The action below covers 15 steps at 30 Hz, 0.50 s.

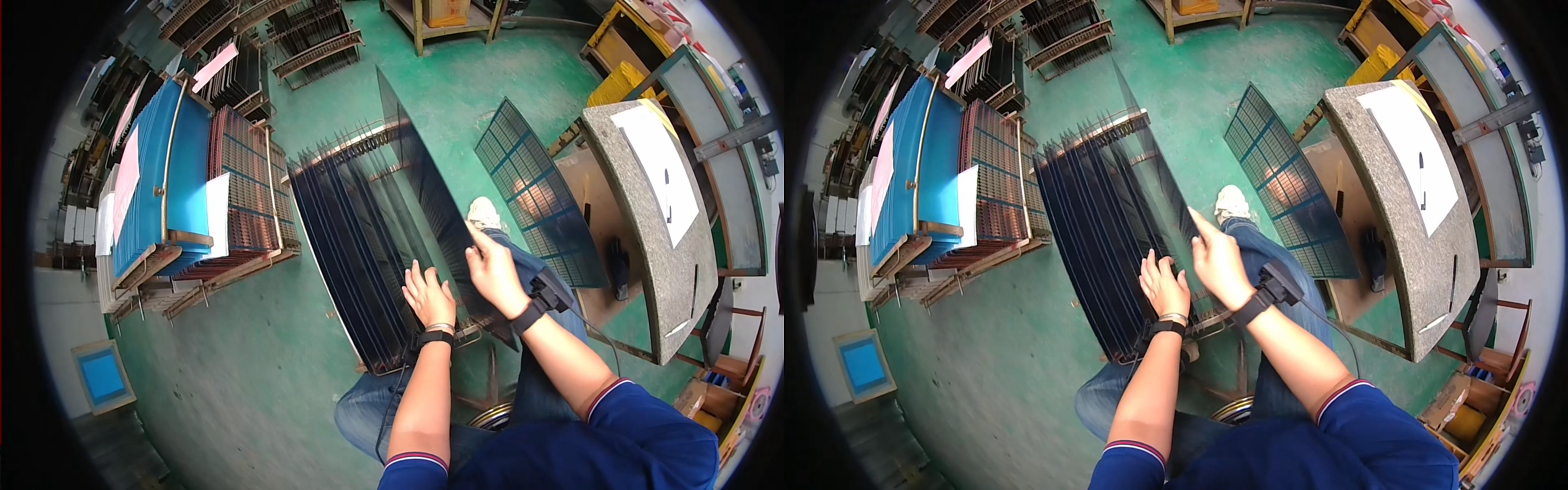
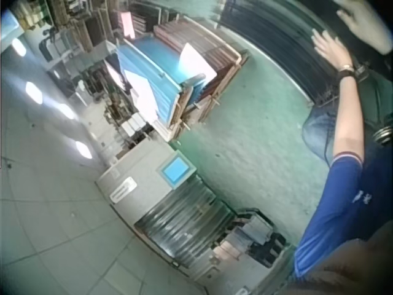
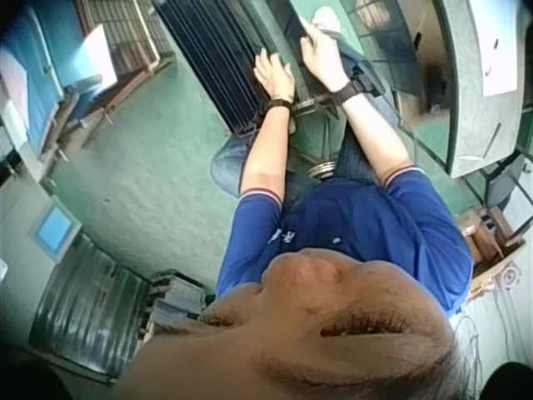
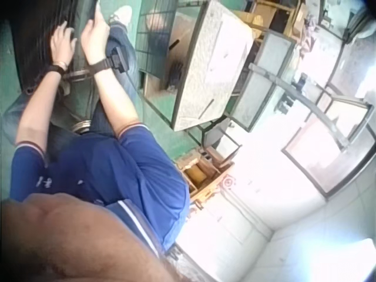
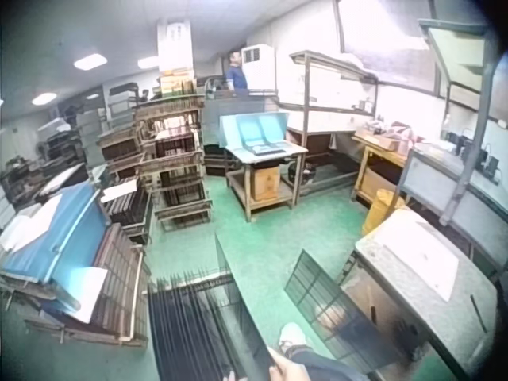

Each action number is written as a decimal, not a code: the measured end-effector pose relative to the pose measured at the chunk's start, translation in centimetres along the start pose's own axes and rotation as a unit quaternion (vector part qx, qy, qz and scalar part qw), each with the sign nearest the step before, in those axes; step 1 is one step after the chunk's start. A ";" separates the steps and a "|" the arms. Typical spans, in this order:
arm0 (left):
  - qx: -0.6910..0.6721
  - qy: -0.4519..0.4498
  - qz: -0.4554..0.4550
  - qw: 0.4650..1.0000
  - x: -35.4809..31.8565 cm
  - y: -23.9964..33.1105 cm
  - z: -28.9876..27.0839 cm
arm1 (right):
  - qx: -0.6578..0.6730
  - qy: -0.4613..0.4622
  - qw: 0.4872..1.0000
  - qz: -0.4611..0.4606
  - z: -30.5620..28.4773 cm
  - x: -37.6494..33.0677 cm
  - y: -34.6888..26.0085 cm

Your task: Picking up thin blue metal sheets from a stack and inserting them into a specialized vertical rack.

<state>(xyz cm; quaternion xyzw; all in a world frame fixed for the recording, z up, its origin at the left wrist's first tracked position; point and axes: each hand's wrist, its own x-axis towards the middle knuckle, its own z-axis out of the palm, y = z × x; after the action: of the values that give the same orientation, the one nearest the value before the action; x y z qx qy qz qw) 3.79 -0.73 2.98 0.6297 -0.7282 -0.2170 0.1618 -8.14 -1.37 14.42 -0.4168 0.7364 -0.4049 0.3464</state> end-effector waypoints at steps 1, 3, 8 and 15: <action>-0.006 0.004 -0.001 1.000 0.1 0.1 0.0 | -0.041 0.032 0.997 -0.058 1.0 0.4 0.8; -0.004 0.013 -0.003 1.000 0.1 0.2 0.1 | -0.066 0.031 0.995 -0.062 3.2 0.7 1.8; 0.013 -0.022 -0.010 1.000 0.4 1.0 0.3 | -0.099 0.015 0.990 -0.100 5.4 -0.6 8.5; 0.081 -0.047 0.016 0.995 -0.7 0.4 0.4 | -0.041 -0.036 0.997 -0.051 1.2 -5.2 8.5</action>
<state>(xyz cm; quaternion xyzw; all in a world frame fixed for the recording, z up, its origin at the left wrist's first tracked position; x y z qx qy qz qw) 3.40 0.02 2.86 0.6183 -0.7601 -0.1836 0.0794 -7.81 5.66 7.29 -0.4816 0.7173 -0.3766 0.3343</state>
